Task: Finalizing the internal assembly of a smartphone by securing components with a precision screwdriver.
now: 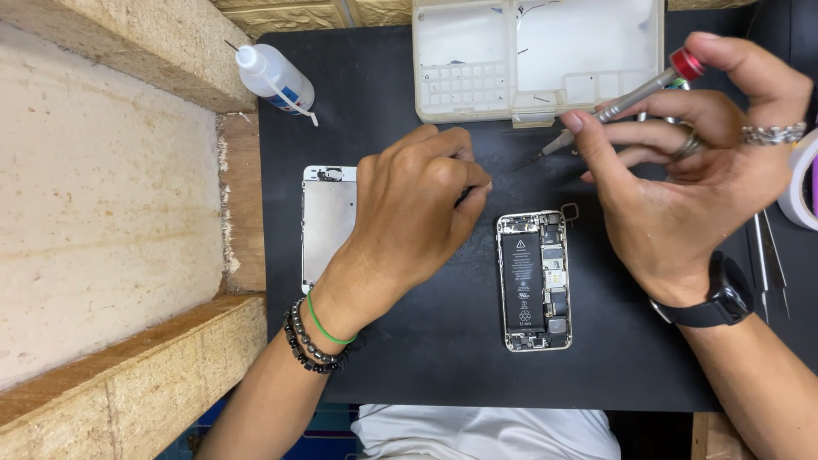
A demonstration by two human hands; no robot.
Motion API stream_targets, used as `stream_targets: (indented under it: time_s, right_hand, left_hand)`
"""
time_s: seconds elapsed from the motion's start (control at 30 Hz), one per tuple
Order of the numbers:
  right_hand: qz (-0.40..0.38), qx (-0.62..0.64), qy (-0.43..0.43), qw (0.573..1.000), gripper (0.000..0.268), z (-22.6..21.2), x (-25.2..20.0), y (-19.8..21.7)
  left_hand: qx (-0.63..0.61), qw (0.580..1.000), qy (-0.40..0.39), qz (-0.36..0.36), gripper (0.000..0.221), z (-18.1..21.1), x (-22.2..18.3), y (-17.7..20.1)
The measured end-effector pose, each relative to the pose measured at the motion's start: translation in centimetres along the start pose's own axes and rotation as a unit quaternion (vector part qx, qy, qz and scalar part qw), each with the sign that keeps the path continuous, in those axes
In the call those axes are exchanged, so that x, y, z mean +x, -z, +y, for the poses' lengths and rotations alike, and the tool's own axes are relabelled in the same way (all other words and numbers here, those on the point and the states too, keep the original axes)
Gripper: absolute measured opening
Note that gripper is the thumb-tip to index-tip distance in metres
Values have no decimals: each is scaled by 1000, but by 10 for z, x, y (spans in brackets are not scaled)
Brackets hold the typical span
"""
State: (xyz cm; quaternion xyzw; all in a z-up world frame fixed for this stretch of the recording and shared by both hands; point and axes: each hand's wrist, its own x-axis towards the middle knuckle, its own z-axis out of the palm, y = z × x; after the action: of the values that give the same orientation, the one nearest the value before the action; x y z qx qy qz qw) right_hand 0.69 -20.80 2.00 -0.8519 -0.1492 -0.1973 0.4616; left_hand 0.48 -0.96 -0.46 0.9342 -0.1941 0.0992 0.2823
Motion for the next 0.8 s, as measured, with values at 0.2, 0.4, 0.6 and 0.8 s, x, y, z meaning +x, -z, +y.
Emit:
stream_targets:
  time_s: [0.2, 0.4, 0.6, 0.8]
  right_hand:
    - [16, 28, 24, 999, 72, 19, -6, 7]
    - [-16, 9, 47, 999, 51, 22, -3, 21]
    - [-143, -48, -42, 988, 61, -1, 11, 48]
    - [-182, -135, -106, 968, 59, -3, 3, 68]
  left_hand:
    - [11, 999, 27, -13, 12, -3, 0, 9]
    - [46, 999, 11, -12, 21, -6, -3, 10]
    - [76, 997, 2, -28, 25, -7, -5, 11]
    - [88, 996, 0, -32, 29, -7, -7, 13]
